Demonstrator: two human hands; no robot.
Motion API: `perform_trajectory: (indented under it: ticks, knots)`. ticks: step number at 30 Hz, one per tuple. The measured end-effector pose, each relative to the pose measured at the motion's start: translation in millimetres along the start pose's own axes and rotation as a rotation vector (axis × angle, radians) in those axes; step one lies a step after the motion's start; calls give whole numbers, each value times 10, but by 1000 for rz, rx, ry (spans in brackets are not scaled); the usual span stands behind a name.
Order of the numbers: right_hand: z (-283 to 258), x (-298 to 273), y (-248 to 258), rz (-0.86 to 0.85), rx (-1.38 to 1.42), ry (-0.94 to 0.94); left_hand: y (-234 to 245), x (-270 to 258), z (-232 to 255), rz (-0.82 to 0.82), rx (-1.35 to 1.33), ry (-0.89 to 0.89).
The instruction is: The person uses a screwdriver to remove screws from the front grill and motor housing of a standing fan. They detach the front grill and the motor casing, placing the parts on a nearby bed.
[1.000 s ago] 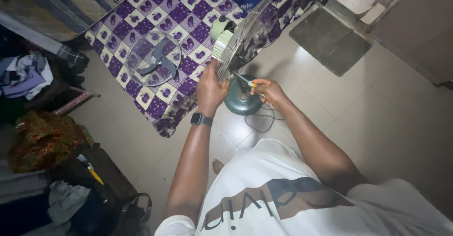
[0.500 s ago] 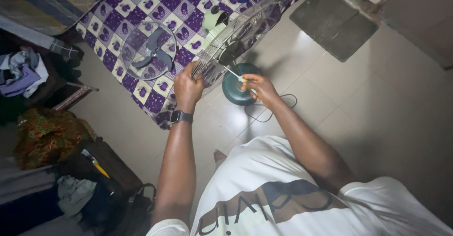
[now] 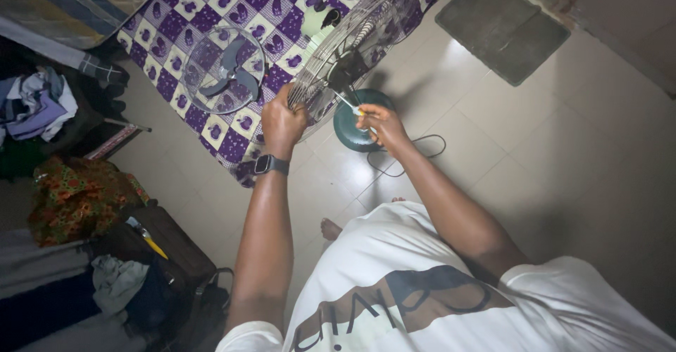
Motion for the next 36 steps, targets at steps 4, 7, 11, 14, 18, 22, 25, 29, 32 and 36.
perform_trajectory:
  ticks: [4,7,11,14,18,22,25,29,32,36]
  knots:
    - [21,71,-39,-19,27,-16,16,18,-2,12,-1,-25]
    - [38,138,-46,-29,52,7,5,16,-6,8,-3,-11]
    - [43,190,-62,-15,47,27,10,18,-26,-8,-19,18]
    - [47,198,-47,-7,33,27,-8,19,-34,7,14,-3]
    - [37,184,-41,-1,29,22,0,24,-29,37,36,-40]
    - [23,197,-32,4,-3,12,-15,44,-48,9,52,9]
    - [22,206,-42,5,15,8,1,55,-40,4,45,9]
    - [7,223,-54,-1,29,25,3,64,-36,-17,44,13]
    - [24,238,-40,6,15,15,-10,81,-47,-37,49,46]
    - [119,275,-46,-3,15,27,30,74,-27,6,46,2]
Point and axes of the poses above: each hand's wrist, its own x-axis towards the middle knuckle, its own y-axis out of the back of the hand, z = x × y, the point moved 6 cm from there along x, towards the middle knuckle, and after that the axes turned 8 degrees about z, right-handed, at the moved point
